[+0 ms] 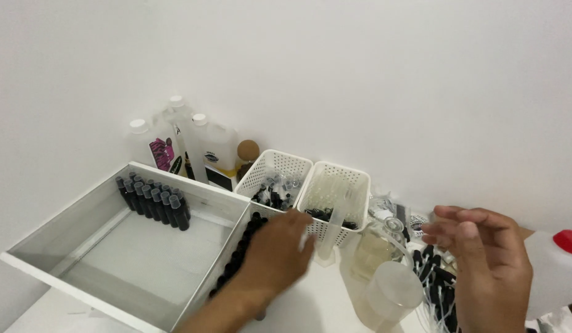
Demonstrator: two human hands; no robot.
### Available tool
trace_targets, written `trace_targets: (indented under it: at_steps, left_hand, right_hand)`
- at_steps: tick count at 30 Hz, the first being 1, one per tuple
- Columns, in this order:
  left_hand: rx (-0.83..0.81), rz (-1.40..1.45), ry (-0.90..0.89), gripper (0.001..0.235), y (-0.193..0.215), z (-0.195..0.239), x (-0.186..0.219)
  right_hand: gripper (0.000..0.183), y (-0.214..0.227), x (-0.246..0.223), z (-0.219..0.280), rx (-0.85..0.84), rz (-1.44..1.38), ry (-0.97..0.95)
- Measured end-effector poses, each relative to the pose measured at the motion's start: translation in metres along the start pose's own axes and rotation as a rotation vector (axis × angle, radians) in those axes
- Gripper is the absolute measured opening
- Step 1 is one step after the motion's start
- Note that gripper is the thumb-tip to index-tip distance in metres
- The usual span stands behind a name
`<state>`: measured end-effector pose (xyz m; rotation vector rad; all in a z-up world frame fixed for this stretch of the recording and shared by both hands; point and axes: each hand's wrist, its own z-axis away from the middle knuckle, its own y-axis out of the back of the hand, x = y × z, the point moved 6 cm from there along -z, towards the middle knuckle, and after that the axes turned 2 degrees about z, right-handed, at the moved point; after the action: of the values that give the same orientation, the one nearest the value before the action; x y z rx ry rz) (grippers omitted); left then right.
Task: Assembling and filling small perfume spray bottles at a workspace
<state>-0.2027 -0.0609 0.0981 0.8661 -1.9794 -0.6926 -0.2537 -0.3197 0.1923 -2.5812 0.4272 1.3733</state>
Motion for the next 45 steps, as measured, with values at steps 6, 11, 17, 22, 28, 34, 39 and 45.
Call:
trace_targets:
  at_steps: [6,11,17,22,28,34,39,45]
  left_hand:
    - [0.020,0.260,0.356,0.043,-0.125,0.036,-0.012]
    - [0.071,0.145,0.382,0.041,-0.166,0.034,-0.036]
    - [0.061,0.089,0.337,0.031,-0.168,0.031,-0.049]
    - [0.108,0.107,0.313,0.030,-0.166,0.031,-0.051]
    - [0.138,0.161,0.288,0.034,-0.169,0.036,-0.057]
    - [0.156,0.215,0.265,0.035,-0.173,0.037,-0.061]
    - [0.126,0.199,0.278,0.034,-0.171,0.038,-0.057]
    - [0.077,0.199,0.308,0.032,-0.167,0.034,-0.057]
  right_hand:
    - [0.017,0.020,-0.005,0.008,0.132,0.085,0.131]
    - [0.041,0.053,0.030,-0.001,0.218,-0.018,0.112]
    - [0.032,0.094,0.064,-0.025,0.267,-0.099,-0.044]
    - [0.020,0.077,0.060,-0.022,0.300,-0.146,-0.166]
    - [0.014,0.010,0.028,-0.009,0.186,0.115,-0.283]
    - [0.047,-0.007,0.098,-0.009,-0.252,0.435,-0.677]
    - [0.089,-0.045,0.091,-0.009,-0.729,0.552,-0.772]
    - [0.089,-0.049,0.114,-0.012,-0.699,0.602,-0.839]
